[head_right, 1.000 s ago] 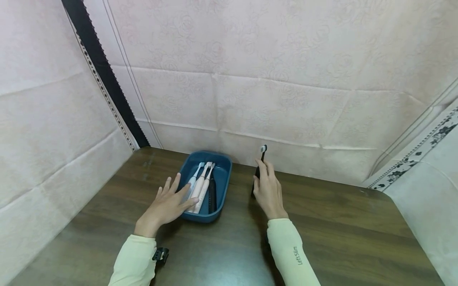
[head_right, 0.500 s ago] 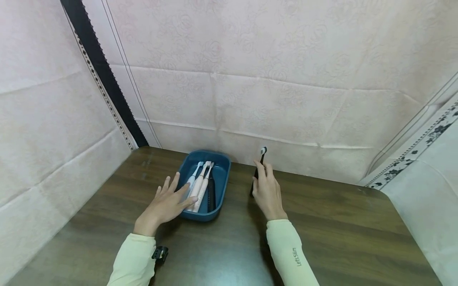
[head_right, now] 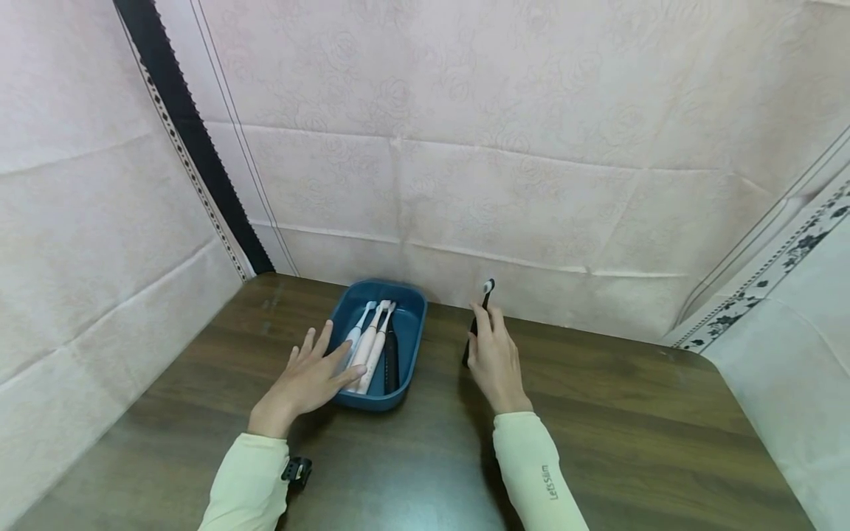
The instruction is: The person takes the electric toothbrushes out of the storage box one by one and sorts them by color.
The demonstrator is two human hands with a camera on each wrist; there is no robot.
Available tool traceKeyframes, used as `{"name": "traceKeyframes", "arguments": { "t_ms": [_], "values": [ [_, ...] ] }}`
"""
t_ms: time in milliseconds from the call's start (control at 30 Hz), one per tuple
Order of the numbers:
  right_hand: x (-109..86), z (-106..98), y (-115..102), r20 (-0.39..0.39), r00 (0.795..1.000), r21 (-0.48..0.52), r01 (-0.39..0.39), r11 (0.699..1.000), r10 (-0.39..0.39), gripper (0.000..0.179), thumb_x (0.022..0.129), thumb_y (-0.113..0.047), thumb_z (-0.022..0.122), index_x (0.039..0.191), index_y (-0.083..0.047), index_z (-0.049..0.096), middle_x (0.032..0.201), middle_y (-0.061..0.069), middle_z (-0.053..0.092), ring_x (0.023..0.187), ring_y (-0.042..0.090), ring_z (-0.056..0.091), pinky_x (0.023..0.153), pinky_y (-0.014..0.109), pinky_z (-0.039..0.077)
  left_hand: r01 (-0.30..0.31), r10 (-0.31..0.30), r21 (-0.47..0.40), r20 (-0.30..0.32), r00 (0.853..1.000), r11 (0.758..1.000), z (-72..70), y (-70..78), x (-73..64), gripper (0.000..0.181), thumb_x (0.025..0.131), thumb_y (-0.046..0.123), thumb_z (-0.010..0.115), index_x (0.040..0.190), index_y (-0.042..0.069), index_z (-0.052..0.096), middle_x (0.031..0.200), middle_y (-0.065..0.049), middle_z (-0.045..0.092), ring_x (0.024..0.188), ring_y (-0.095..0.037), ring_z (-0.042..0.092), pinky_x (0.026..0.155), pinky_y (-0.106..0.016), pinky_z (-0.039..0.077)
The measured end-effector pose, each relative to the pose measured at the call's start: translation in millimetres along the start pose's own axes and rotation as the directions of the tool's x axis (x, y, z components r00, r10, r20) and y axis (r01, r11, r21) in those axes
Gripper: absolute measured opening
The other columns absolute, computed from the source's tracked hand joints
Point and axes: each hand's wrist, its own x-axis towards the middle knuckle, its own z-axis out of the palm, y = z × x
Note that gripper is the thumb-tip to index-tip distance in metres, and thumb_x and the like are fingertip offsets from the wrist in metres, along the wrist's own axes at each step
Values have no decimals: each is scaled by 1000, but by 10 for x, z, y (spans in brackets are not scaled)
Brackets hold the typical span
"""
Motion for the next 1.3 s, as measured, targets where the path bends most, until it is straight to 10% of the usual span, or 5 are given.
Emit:
{"name": "traceKeyframes", "arguments": {
  "t_ms": [1300],
  "values": [
    [-99, -193, -50, -56, 995, -34, 79, 996, -81, 58, 92, 3, 70, 146, -4, 49, 139, 24, 45, 101, 38, 65, 66, 43, 57, -33, 33, 3, 10, 999, 999, 19, -46, 11, 71, 104, 56, 45, 156, 8, 41, 167, -25, 2, 149, -53, -2, 114, -72, 6]
  ]
}}
